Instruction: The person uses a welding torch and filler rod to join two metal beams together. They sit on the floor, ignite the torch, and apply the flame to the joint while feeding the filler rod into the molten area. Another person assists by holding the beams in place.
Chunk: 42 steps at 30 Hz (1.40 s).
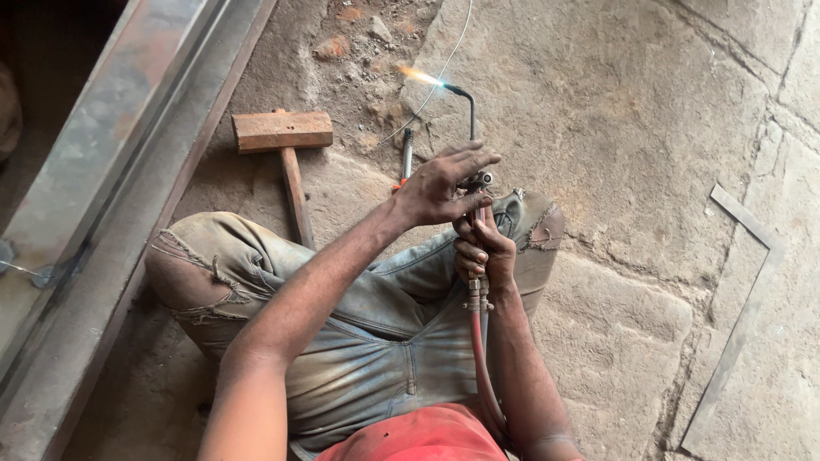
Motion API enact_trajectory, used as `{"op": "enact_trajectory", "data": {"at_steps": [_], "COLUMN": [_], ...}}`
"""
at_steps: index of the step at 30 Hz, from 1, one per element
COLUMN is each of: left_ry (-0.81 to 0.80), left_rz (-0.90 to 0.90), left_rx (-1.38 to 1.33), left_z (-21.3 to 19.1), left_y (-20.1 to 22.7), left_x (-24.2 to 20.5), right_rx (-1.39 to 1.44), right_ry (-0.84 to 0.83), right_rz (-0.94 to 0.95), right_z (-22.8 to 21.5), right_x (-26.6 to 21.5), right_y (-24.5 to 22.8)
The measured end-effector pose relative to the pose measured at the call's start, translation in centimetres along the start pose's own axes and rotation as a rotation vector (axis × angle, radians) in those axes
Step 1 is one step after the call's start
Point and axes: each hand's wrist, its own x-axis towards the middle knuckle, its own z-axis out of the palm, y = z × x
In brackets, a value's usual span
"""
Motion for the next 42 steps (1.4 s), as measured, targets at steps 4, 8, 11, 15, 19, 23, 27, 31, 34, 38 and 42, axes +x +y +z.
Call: {"op": "enact_trajectory", "data": {"at_steps": [4,8,11,15,19,23,27,31,34,38,42], "left_ry": [0.002,-0.053,-0.103,-0.130,-0.079,-0.160,-0.153,-0.173,-0.188,-0.135,-0.101], "left_rz": [-0.159,-0.328,-0.396,-0.453,-0.414,-0.623,-0.660,-0.708,-0.726,-0.653,-0.630], "left_rx": [-0.008,-0.161,-0.238,-0.302,-0.315,-0.376,-0.419,-0.410,-0.406,-0.420,-0.410], "left_z": [-0.2,0.2,1.0,1.9,1.8,1.0,0.1,-0.2,0.1,0.8,0.9], "left_y": [-0.2,-0.8,-1.4,-2.2,-2.4,-1.7,-0.8,-0.6,-0.9,-1.4,-1.4], "left_x": [-0.6,-1.6,-2.4,-2.7,-2.7,-2.2,-1.4,-1.4,-1.6,-1.8,-1.9], "right_rx": [0.052,0.101,0.112,0.130,0.137,0.133,0.122,0.106,0.105,0.106,0.110], "right_ry": [-0.050,-0.081,-0.079,-0.076,-0.079,-0.079,-0.066,-0.050,-0.070,-0.059,-0.077], "right_rz": [-0.032,-0.060,-0.067,-0.064,-0.060,-0.053,-0.052,-0.058,-0.062,-0.068,-0.059], "right_z": [0.1,0.6,0.9,1.3,1.3,1.2,1.2,1.1,0.9,0.9,0.9], "right_x": [0.1,0.0,-0.1,-0.1,0.0,-0.1,-0.1,-0.1,0.0,0.1,0.0], "right_y": [0.1,0.1,0.2,0.0,0.1,0.1,0.0,0.1,0.1,0.1,0.1]}}
